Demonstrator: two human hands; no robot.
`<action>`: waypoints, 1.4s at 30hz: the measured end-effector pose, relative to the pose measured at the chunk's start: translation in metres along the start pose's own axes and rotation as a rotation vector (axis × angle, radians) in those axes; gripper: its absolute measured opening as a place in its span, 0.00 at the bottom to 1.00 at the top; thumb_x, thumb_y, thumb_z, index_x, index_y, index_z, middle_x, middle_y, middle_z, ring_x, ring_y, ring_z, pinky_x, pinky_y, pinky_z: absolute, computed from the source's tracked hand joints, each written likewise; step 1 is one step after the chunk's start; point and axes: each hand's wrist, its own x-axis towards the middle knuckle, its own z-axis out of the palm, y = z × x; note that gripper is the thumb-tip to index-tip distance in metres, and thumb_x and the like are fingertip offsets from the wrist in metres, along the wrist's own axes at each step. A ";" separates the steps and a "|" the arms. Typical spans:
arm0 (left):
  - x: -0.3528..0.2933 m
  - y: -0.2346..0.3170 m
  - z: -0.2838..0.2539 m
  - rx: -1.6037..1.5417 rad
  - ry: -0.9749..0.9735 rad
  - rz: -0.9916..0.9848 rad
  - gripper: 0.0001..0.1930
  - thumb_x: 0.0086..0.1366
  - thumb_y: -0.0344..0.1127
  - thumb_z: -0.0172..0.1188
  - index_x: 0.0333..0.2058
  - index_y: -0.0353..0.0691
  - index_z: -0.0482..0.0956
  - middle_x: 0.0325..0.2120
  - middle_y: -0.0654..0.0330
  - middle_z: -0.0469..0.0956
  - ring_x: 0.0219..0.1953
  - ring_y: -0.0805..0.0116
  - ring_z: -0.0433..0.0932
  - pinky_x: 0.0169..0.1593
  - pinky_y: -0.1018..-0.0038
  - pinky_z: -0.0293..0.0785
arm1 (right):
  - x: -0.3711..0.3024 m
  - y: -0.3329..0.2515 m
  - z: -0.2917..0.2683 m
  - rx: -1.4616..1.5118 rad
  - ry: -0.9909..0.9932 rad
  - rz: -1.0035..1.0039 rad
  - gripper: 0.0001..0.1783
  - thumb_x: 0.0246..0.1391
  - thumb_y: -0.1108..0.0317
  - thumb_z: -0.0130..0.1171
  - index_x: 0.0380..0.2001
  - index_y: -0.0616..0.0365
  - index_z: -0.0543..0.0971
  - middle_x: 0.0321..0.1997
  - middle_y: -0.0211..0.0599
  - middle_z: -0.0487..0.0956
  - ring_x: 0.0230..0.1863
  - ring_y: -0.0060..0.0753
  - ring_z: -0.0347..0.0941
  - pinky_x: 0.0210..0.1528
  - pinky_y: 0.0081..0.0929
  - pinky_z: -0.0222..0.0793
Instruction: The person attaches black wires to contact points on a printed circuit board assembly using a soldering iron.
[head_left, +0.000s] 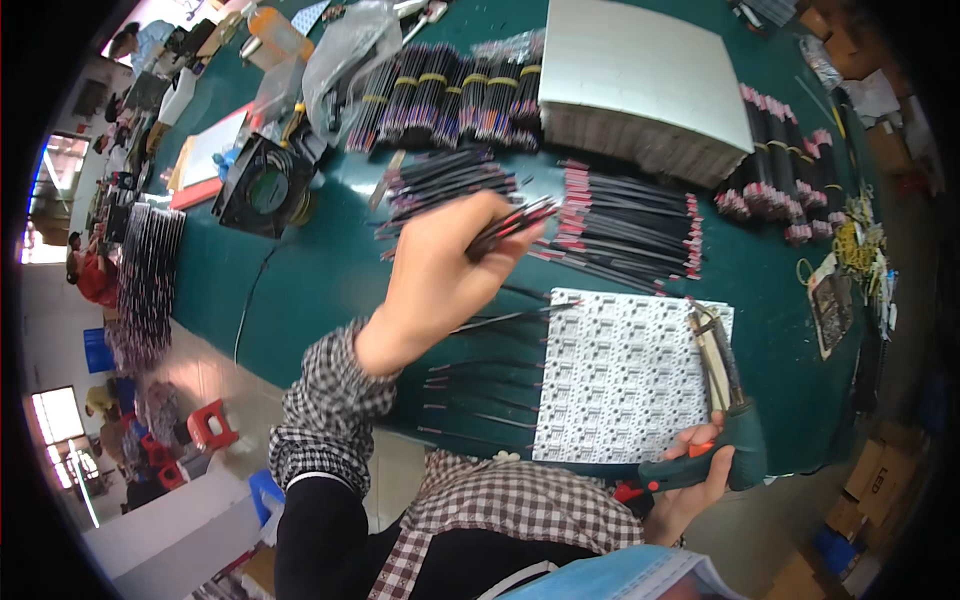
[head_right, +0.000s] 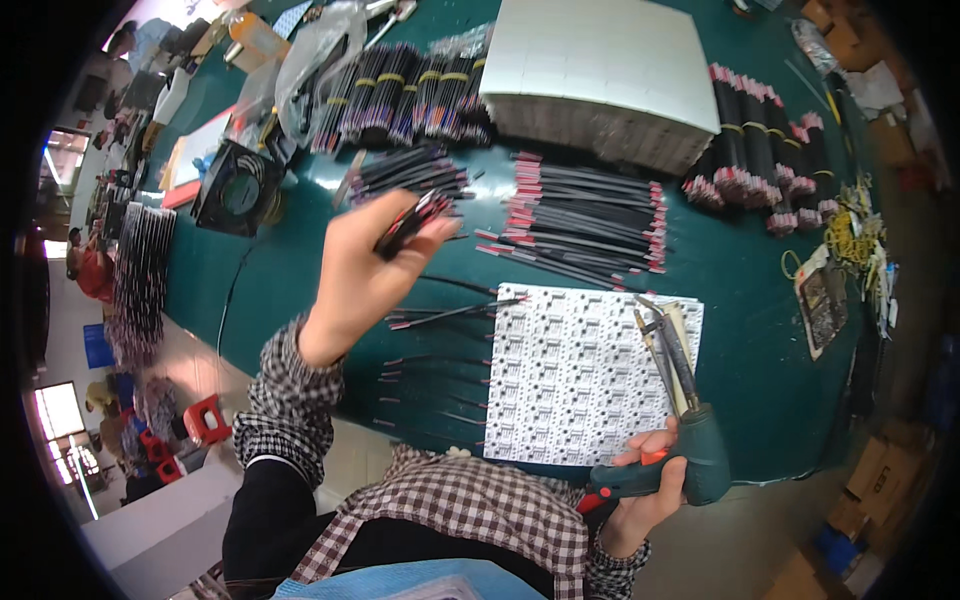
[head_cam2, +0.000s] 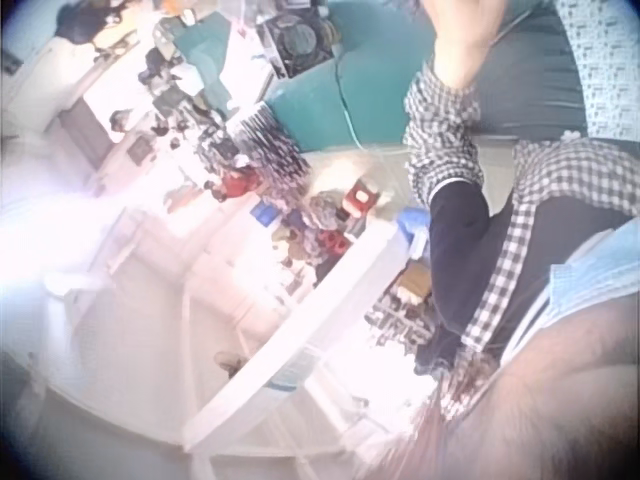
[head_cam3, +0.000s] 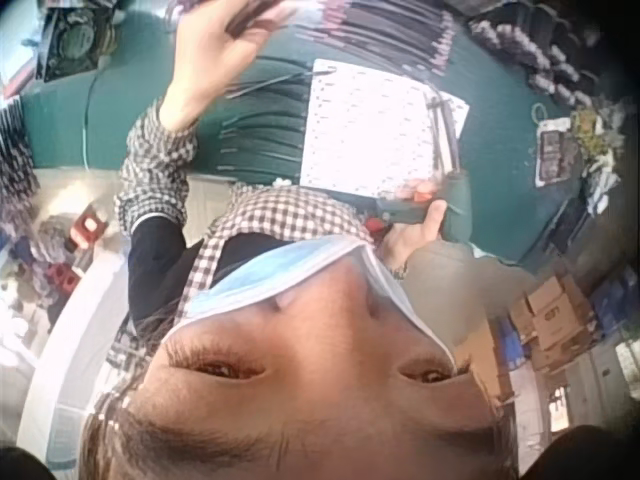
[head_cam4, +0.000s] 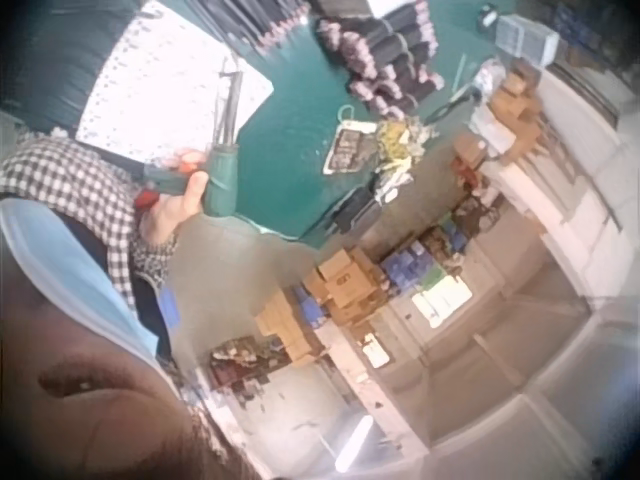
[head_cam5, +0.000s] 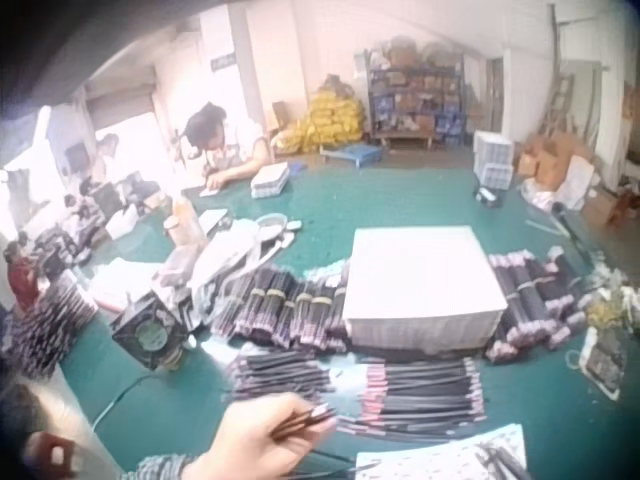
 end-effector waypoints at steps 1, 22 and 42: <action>0.023 -0.002 0.004 0.144 0.101 0.266 0.09 0.58 0.32 0.69 0.33 0.34 0.78 0.24 0.61 0.76 0.26 0.73 0.73 0.28 0.74 0.68 | 0.003 0.002 0.004 0.010 0.041 -0.064 0.29 0.67 0.51 0.46 0.55 0.68 0.67 0.31 0.36 0.73 0.27 0.26 0.71 0.23 0.21 0.71; 0.177 -0.009 0.005 0.583 0.000 0.689 0.16 0.58 0.45 0.67 0.42 0.46 0.86 0.43 0.60 0.83 0.39 0.58 0.83 0.40 0.69 0.78 | 0.015 -0.006 -0.010 0.129 0.043 -0.085 0.32 0.64 0.52 0.51 0.53 0.77 0.67 0.31 0.41 0.76 0.28 0.31 0.77 0.19 0.22 0.79; 0.248 0.105 -0.086 0.335 0.289 0.473 0.15 0.64 0.44 0.60 0.38 0.37 0.83 0.30 0.48 0.82 0.36 0.57 0.82 0.40 0.63 0.74 | 0.016 -0.008 0.002 0.081 0.155 -0.069 0.33 0.65 0.50 0.49 0.54 0.76 0.66 0.30 0.40 0.75 0.29 0.29 0.75 0.20 0.20 0.77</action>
